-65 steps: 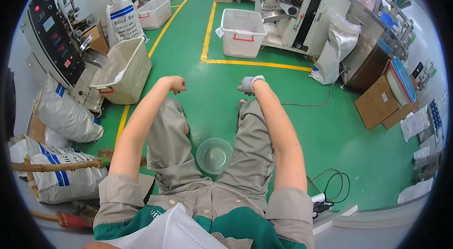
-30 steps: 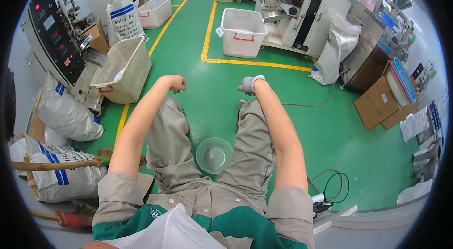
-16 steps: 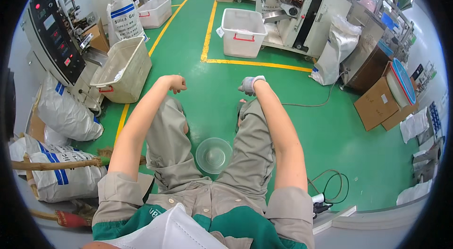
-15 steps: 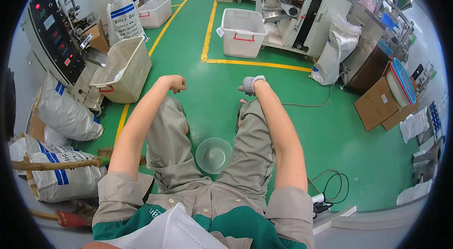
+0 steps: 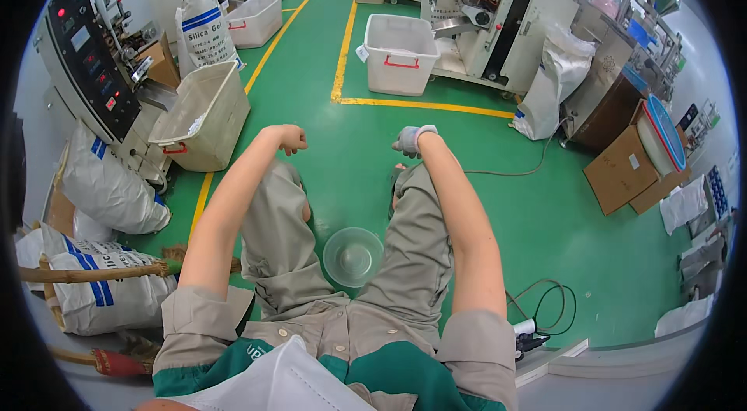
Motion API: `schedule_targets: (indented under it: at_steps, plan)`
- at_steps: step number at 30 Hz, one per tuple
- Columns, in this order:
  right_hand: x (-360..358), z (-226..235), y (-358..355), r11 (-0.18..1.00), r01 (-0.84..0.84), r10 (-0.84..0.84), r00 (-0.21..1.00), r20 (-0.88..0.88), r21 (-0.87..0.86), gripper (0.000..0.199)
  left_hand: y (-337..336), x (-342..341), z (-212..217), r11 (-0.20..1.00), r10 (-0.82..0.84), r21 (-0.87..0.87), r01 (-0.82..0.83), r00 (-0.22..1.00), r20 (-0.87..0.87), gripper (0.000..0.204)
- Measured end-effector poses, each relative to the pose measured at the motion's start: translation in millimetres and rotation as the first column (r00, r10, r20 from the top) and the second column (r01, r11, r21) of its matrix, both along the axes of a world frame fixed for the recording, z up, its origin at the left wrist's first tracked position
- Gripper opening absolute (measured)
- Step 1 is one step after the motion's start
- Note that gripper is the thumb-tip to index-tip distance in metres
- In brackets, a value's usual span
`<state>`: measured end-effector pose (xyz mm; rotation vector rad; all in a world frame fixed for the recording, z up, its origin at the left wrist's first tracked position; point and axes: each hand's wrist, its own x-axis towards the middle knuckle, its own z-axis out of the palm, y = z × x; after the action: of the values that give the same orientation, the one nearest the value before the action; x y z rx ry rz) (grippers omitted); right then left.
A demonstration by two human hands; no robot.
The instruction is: The person puts on gloves, handles a bottle near a small pump on the floor, and picks up and turns a plastic bowl with both hands.
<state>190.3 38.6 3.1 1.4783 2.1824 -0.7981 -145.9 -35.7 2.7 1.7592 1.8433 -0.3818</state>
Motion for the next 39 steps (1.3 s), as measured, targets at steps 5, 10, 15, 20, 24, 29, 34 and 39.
schedule_targets:
  at_steps: [5, 10, 15, 20, 24, 29, 34, 39]
  plan:
    - [-2.0, -0.7, 2.1, 1.000, 0.012, -0.012, 1.000, -0.007, 0.009, 0.042, 2.9, -5.2, -0.9, 0.999, -0.037, -0.012, 0.037, 0.999, -0.024, 0.037]
    - [2.6, -4.1, 4.4, 1.000, -0.012, 0.011, 1.000, 0.012, 0.016, 0.041, -1.3, 4.6, 4.4, 1.000, -0.010, 0.003, 0.010, 1.000, 0.001, 0.038]
    - [0.0, -2.0, 2.9, 0.999, -0.032, 0.031, 0.999, 0.020, 0.029, 0.040, -2.1, 0.4, 3.7, 1.000, -0.015, 0.014, 0.015, 1.000, 0.002, 0.039]
    - [-1.7, -0.9, 1.8, 1.000, -0.012, 0.012, 1.000, 0.003, 0.014, 0.040, -0.1, -3.3, 0.3, 1.000, -0.022, 0.003, 0.022, 1.000, -0.012, 0.038]
    - [1.8, -3.5, 2.8, 1.000, 0.001, -0.001, 1.000, -0.014, 0.017, 0.039, -0.8, 1.1, 2.1, 1.000, -0.013, 0.011, 0.013, 1.000, -0.013, 0.039]
    - [2.4, -4.0, 4.1, 1.000, 0.009, -0.009, 1.000, -0.028, 0.009, 0.039, -1.6, 0.4, 3.3, 1.000, 0.000, 0.011, 0.000, 1.000, -0.005, 0.039]
    - [0.8, -3.1, 2.9, 1.000, -0.004, 0.004, 1.000, -0.009, 0.018, 0.040, -3.3, -1.0, 3.3, 1.000, 0.004, 0.015, -0.004, 1.000, 0.002, 0.040]
    - [1.7, -3.9, 3.2, 1.000, 0.004, -0.004, 1.000, -0.017, 0.015, 0.040, -4.0, 1.0, 4.7, 1.000, -0.003, 0.014, 0.003, 1.000, 0.007, 0.039]
